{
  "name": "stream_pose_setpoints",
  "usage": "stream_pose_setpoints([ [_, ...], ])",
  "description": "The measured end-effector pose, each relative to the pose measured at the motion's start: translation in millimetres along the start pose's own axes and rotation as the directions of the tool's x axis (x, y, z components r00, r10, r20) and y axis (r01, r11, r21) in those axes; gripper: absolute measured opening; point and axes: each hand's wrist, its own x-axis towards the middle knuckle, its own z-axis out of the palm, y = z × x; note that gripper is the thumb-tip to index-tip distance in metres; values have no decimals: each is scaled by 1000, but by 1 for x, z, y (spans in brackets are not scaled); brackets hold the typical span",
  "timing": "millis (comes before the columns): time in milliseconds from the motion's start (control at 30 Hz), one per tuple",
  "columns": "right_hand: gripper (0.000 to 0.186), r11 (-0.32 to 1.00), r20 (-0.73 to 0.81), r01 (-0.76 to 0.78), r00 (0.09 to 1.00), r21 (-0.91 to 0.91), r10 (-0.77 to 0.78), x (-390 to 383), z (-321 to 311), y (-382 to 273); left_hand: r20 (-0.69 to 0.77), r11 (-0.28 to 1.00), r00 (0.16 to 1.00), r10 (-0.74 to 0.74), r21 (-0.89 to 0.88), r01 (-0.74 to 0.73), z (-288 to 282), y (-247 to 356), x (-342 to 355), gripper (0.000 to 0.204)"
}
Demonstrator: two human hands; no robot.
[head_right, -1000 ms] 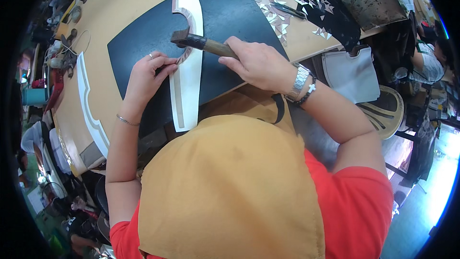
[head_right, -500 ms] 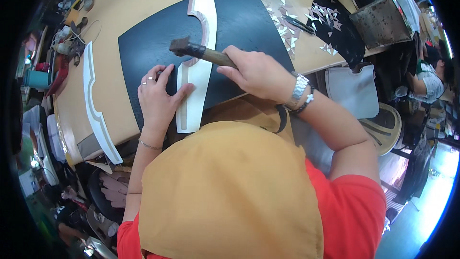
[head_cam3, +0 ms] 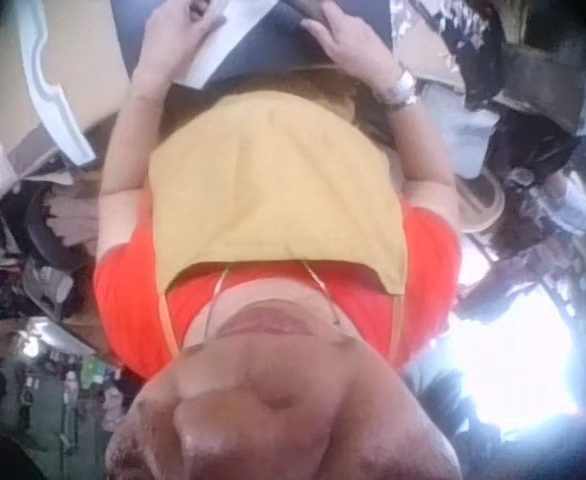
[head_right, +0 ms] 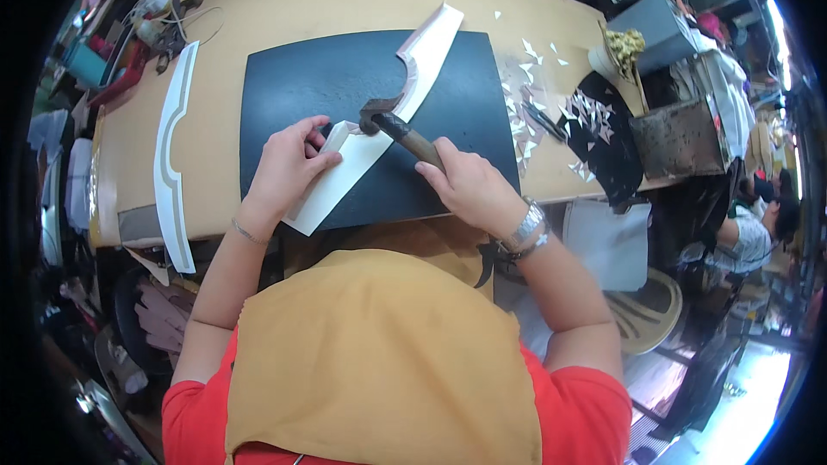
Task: The person applies adhesive to the inner edges of leather pieces using a small applicator tool, then folds the edges and hammers them flat on a workbench.
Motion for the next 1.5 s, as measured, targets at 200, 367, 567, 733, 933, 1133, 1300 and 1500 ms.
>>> stream_pose_setpoints([
  [200,35,999,-7,5,1000,46,-5,2,6,-7,-42,994,993,111,17,-110,5,-5,2,33],
  [367,34,1000,-29,11,1000,-16,-11,2,11,-10,-168,926,925,342,225,-302,29,-15,0,25],
  [567,34,991,-77,109,990,-77,-115,14,-1,-17,-104,905,928,358,282,-318,24,-18,-8,28],
  [733,36,993,-17,107,994,51,-107,34,5,-18,-137,881,899,415,306,-360,21,-15,-21,29],
  [933,35,992,-20,111,994,50,-111,29,9,-19,-98,941,949,299,197,-276,13,-21,-33,28],
  [1133,33,985,-5,162,987,57,-162,12,19,-23,-62,982,983,175,77,-170,4,-27,-48,23],
  [1300,33,990,66,139,988,24,-140,7,24,-36,-128,958,955,268,139,-250,4,-31,-62,23],
  [1500,33,979,45,192,980,63,-195,3,29,-39,-136,953,951,279,162,-257,0,-32,-78,22],
])
